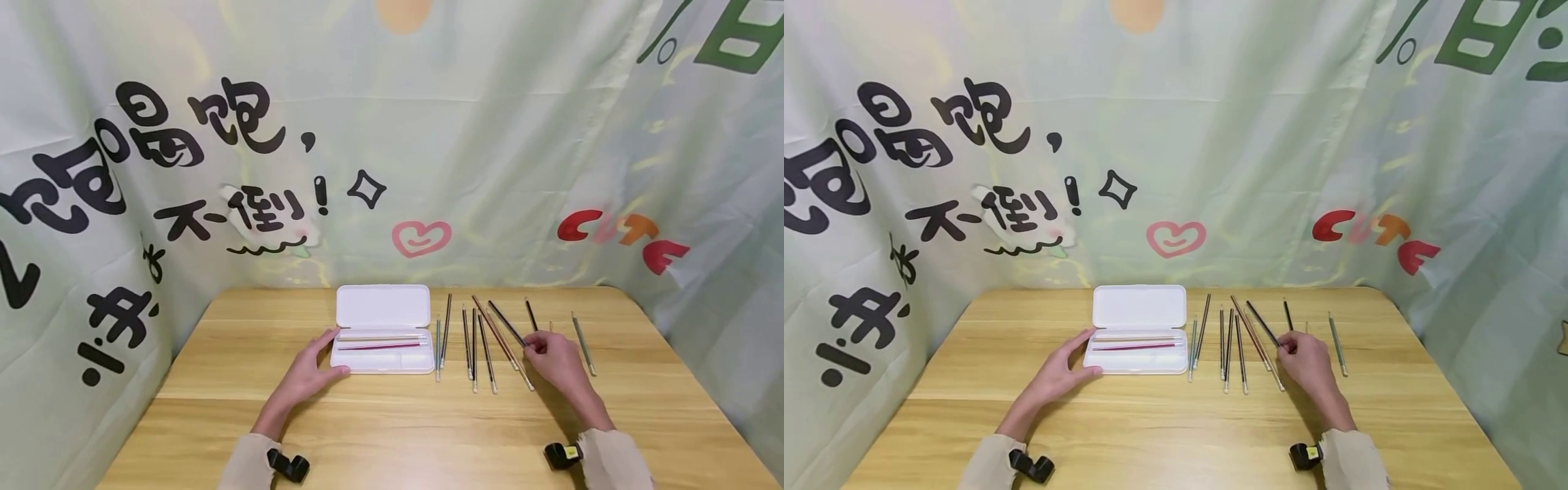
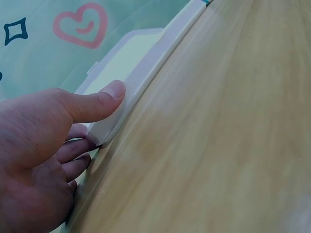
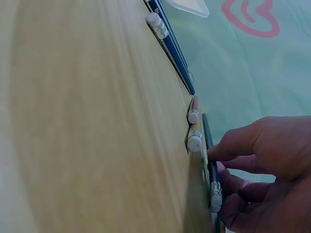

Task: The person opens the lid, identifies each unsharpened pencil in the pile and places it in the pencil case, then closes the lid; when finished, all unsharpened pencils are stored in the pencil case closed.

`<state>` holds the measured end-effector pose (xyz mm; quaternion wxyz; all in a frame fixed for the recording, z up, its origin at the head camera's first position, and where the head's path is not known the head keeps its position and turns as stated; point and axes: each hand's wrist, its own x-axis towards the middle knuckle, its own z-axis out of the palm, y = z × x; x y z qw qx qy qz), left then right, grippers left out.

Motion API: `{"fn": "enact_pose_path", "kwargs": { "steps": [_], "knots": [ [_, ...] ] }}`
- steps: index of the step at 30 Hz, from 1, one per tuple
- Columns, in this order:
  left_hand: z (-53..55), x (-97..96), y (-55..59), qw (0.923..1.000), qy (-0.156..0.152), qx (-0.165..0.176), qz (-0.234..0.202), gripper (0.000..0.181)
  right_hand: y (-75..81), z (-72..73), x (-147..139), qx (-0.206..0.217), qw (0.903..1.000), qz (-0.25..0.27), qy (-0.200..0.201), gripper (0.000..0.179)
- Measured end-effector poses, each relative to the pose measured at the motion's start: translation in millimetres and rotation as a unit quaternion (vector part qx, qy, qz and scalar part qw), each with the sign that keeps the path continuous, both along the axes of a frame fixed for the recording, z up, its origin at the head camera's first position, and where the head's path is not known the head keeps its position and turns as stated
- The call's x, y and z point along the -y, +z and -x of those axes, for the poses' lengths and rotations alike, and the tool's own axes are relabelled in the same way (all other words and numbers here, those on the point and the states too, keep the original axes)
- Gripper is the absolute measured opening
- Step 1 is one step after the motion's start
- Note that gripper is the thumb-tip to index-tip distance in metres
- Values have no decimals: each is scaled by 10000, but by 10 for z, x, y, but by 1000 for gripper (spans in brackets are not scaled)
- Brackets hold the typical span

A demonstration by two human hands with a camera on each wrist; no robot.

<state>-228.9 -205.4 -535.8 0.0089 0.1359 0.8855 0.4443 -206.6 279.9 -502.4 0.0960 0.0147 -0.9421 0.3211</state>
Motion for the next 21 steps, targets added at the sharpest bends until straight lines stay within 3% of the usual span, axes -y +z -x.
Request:
{"fn": "enact_pose_path", "kwargs": {
  "steps": [7, 13, 21],
  "knots": [
    [-9, 34, -5, 10000, 15, 45, 3, 87, 101, -5, 79, -234, 9990, 391, 6, 20],
    [-51, 28, -44, 10000, -20, 7, -34, 87, 174, -22, 187, -111, 9959, 829, 350, 18],
    [-3, 18, 1, 9998, -122, -140, -6, 86, 211, -21, 365, -56, 9885, 1356, 671, 15]
  ]
}}
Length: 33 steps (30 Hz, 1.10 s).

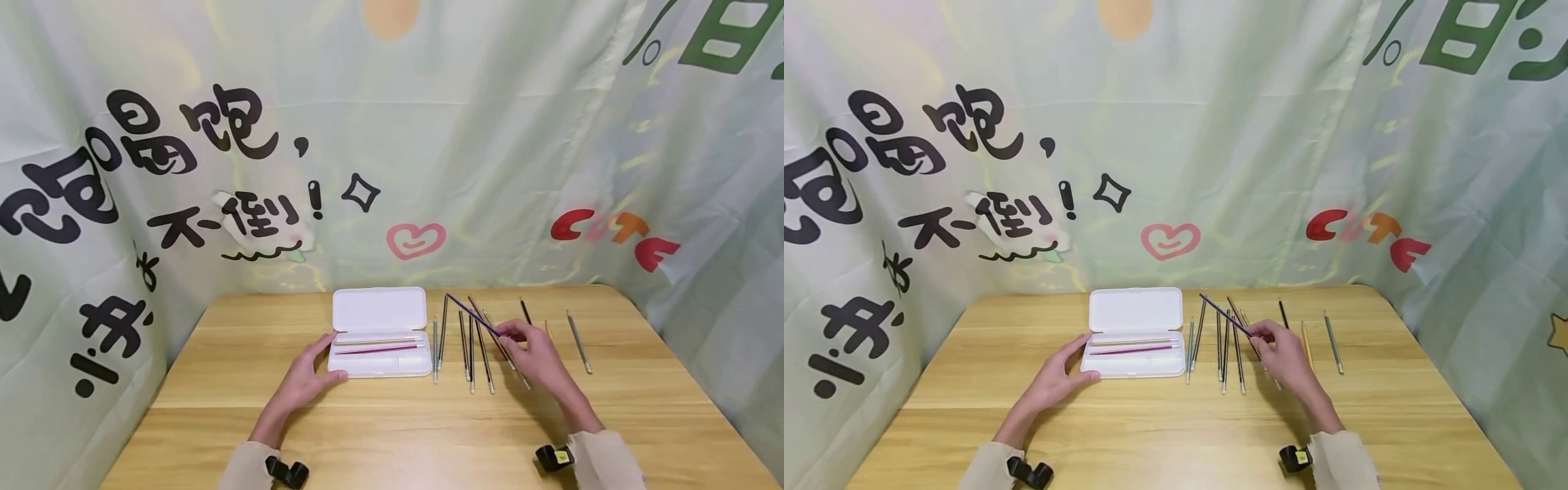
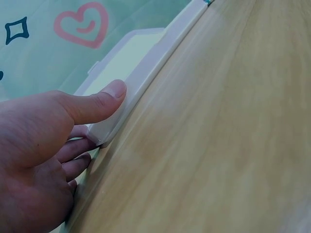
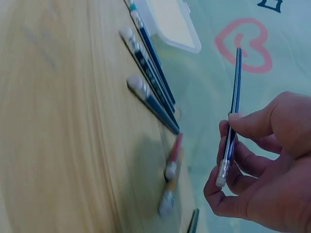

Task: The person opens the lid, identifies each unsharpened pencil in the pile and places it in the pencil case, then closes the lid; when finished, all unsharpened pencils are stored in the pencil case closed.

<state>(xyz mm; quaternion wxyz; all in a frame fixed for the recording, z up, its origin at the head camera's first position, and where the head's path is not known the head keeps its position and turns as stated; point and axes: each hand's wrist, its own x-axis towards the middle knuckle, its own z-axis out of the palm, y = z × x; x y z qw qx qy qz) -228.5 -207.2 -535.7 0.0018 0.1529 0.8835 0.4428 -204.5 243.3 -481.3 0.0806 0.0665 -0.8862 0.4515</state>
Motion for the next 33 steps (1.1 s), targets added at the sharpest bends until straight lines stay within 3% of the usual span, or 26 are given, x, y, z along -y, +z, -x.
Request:
{"fn": "enact_pose_path", "kwargs": {
  "steps": [4, 14, 22, 27, 33],
  "knots": [
    [12, -20, -6, 10000, 0, 18, 32, 87, 11, 19, 95, -37, 9991, 398, 165, 15],
    [23, -42, 28, 9997, 33, 235, 12, 89, 54, 162, 516, -299, 9972, 691, -30, 13],
    [37, -40, 22, 9993, 118, 343, -74, 90, 7, 301, 907, -546, 9926, 1071, 167, 11],
    [16, -38, 18, 9990, 177, 397, -111, 90, -34, 364, 1158, -369, 9933, 1089, 134, 11],
    [1, -15, 33, 9991, 187, 384, -74, 91, -73, 423, 1401, -355, 9940, 952, 395, 10]
  ]
}}
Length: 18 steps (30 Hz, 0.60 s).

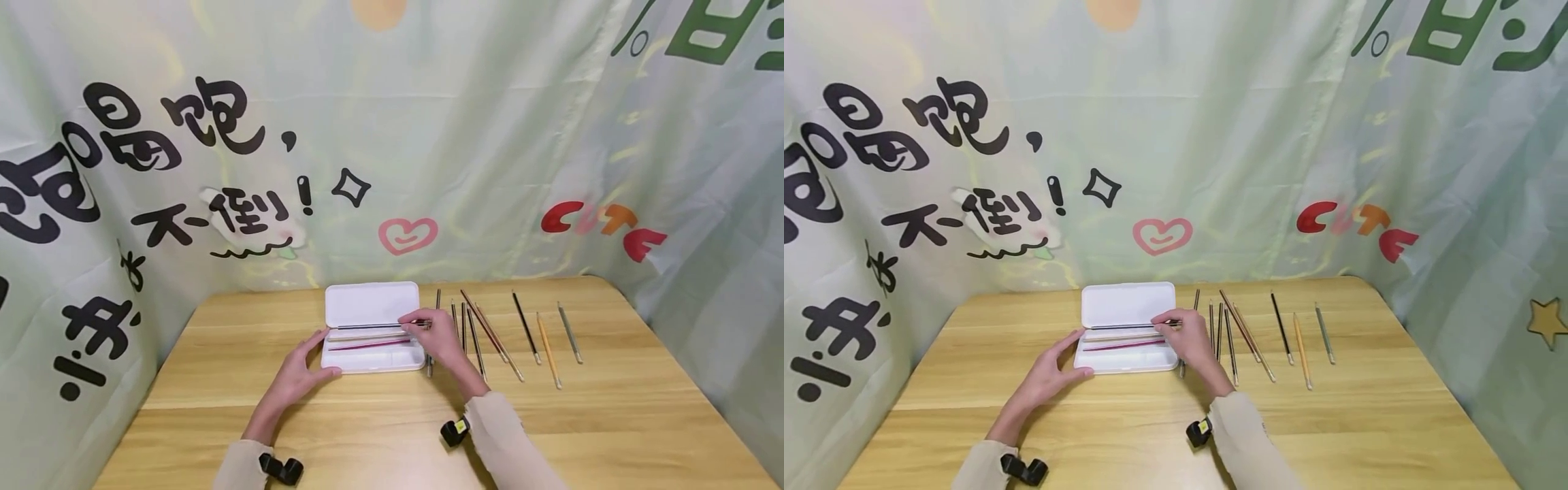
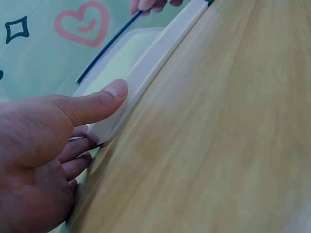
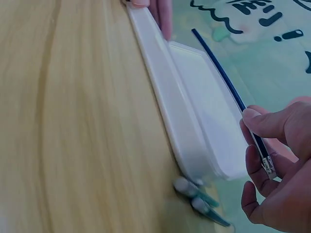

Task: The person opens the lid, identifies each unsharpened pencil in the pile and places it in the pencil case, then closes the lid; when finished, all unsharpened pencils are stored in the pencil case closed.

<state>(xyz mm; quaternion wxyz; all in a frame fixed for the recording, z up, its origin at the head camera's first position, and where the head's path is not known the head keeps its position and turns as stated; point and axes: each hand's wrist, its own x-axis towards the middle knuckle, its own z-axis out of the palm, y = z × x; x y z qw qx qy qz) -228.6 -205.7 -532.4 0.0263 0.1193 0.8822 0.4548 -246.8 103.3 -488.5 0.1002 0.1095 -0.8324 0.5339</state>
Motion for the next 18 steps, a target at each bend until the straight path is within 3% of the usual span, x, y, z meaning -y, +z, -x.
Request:
{"fn": "enact_pose_path", "kwargs": {
  "steps": [8, 18],
  "knots": [
    [21, -2, 15, 9999, -116, -36, 16, 89, -115, 80, 193, -65, 9978, -579, 322, 7],
    [11, 6, 3, 10000, -57, 9, 15, 88, -150, 87, 258, -40, 9934, -1122, 216, 8]
  ]
}}
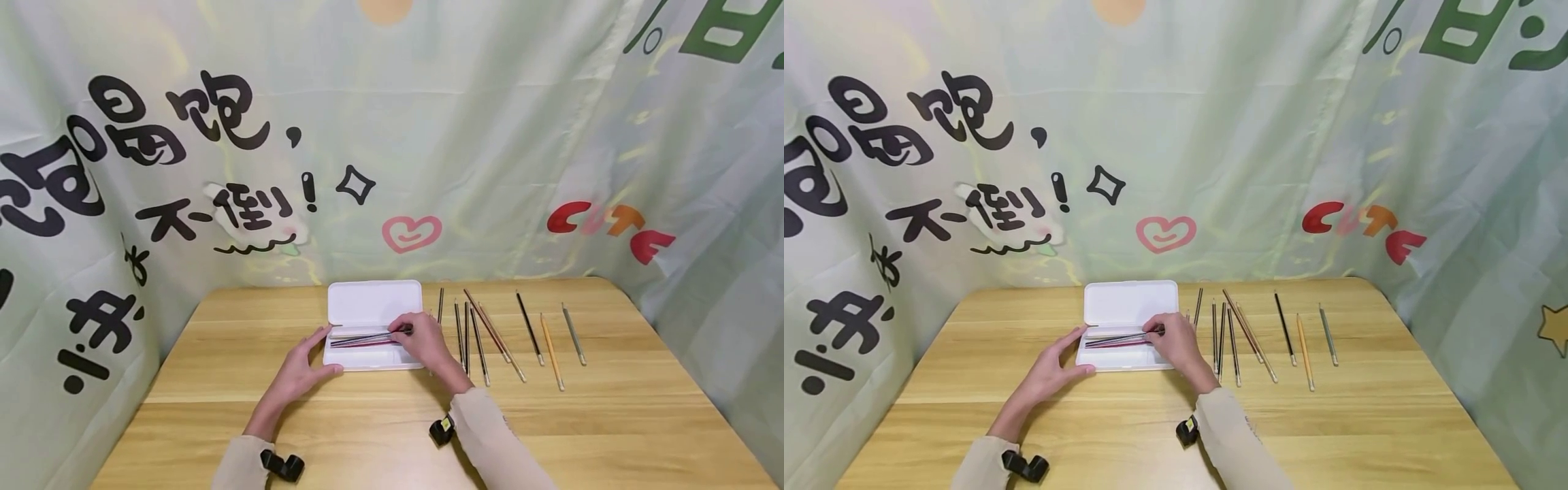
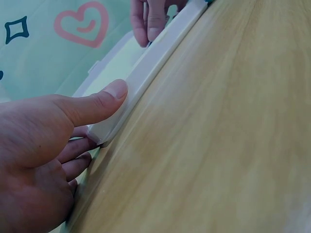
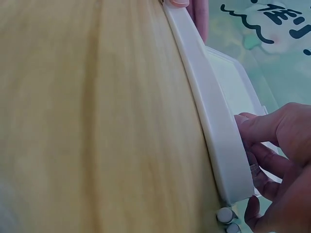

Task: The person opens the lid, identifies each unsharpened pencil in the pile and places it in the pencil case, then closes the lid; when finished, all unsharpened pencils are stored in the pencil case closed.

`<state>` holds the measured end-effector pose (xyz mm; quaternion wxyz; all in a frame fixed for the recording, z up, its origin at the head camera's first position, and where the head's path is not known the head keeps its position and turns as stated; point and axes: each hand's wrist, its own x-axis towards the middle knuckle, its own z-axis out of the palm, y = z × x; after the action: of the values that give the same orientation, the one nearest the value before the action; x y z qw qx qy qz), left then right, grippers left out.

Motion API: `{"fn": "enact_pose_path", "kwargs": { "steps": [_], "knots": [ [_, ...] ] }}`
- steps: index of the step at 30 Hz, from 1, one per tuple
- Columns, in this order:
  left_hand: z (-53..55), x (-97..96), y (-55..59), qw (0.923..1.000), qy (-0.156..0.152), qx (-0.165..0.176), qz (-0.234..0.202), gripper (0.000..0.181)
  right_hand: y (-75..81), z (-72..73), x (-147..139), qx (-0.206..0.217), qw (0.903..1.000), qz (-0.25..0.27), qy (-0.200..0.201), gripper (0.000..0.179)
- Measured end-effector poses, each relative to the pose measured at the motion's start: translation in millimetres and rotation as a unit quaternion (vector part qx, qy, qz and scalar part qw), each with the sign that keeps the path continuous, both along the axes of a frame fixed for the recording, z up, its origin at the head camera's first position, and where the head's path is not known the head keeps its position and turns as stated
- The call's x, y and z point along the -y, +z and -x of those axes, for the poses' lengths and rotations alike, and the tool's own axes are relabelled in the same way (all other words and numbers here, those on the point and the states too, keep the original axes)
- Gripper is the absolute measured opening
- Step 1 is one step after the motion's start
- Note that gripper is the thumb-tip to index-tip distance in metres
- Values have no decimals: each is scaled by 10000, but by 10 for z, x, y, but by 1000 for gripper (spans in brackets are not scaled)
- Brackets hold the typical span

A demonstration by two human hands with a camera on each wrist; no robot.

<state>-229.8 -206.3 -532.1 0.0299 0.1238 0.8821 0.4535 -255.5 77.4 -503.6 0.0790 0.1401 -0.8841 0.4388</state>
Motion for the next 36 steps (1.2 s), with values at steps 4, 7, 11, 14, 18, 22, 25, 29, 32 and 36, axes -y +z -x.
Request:
{"fn": "enact_pose_path", "kwargs": {
  "steps": [4, 7, 11, 14, 18, 22, 25, 29, 32, 36],
  "knots": [
    [-2, 3, 0, 10000, 24, -30, -17, 88, 4, -4, -4, 21, 10000, 34, 19, 9],
    [-8, 3, -15, 10000, 39, -62, 5, 89, 17, -32, -17, 123, 9997, 225, 39, 9],
    [-16, 3, -29, 9999, 100, -47, 74, 89, 63, -79, -66, 161, 9984, 534, 98, 14],
    [-19, -11, -18, 9999, 91, -29, 56, 90, 129, -134, -155, 76, 9975, 692, 111, 19],
    [-17, -21, -4, 9999, 92, -41, 69, 90, 218, -234, -320, 43, 9972, 742, 86, 26],
    [1, -19, -12, 9998, 121, -102, 103, 89, 266, -321, -502, -77, 9974, 716, -36, 28],
    [5, -18, -20, 9998, 113, -114, 79, 88, 291, -376, -641, -197, 9973, 696, -135, 28],
    [-10, -6, -25, 9999, 147, -66, 29, 89, 316, -435, -813, -202, 9975, 635, -248, 28],
    [-13, -3, -24, 9998, 144, -98, 24, 89, 319, -462, -956, -238, 9975, 506, -426, 28],
    [6, -15, -19, 9998, 71, -186, 9, 88, 314, -482, -1173, -505, 9958, 261, -717, 25]
  ]
}}
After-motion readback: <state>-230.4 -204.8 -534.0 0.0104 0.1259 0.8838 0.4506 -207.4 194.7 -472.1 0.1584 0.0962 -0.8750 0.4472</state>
